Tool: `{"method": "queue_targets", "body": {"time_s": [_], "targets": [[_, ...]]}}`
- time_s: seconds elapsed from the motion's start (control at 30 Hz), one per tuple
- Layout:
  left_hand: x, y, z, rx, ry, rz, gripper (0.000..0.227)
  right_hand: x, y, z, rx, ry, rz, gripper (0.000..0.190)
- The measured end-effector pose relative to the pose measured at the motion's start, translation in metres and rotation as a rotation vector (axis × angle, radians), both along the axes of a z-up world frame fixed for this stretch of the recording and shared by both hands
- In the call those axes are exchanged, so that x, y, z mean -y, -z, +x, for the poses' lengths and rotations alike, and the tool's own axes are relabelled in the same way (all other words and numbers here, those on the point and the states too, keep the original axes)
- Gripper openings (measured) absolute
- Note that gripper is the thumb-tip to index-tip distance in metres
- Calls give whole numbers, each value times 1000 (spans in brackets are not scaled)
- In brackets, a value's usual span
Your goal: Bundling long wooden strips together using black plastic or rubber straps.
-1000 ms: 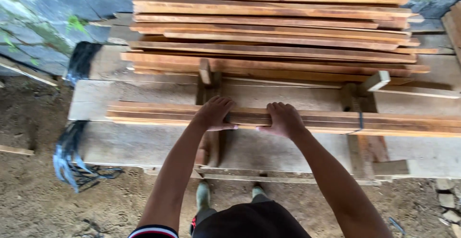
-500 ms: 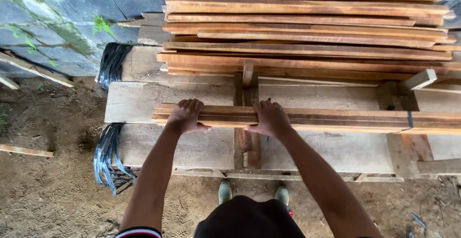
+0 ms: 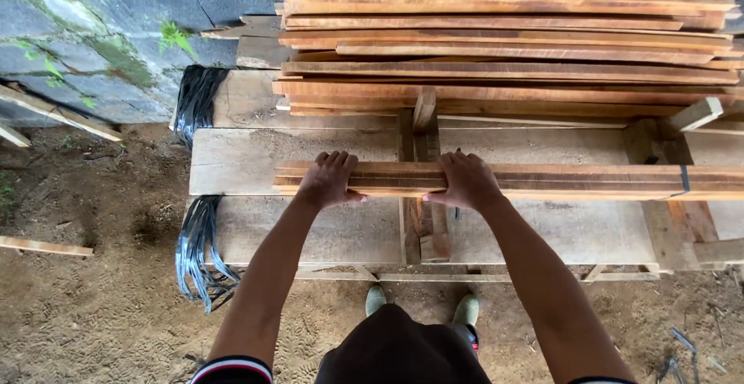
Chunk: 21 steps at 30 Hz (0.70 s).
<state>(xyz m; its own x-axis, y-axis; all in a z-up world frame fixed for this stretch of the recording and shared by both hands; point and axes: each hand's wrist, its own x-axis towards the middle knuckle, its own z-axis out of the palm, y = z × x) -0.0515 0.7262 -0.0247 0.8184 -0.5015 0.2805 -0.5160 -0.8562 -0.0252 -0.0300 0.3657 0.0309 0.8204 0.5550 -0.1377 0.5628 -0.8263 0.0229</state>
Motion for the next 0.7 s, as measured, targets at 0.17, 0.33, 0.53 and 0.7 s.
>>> {"method": "queue_targets", "body": {"time_s": [0.17, 0.33, 0.53, 0.7], "targets": [[-30, -37, -16, -341, -92, -465, 59, -9, -4, -1, 13, 65, -38, 88], [-91, -26, -25, -317, -362, -1054, 32, -35, 12, 7, -152, 158, -80, 104], [-76, -5, -43, -604, -479, -1714, 63, -99, 29, 10, -226, 153, 1, 103], [-69, 29, -37, -422, -443, -2115, 70, -155, 30, -9, 216, -28, 125, 87]]}}
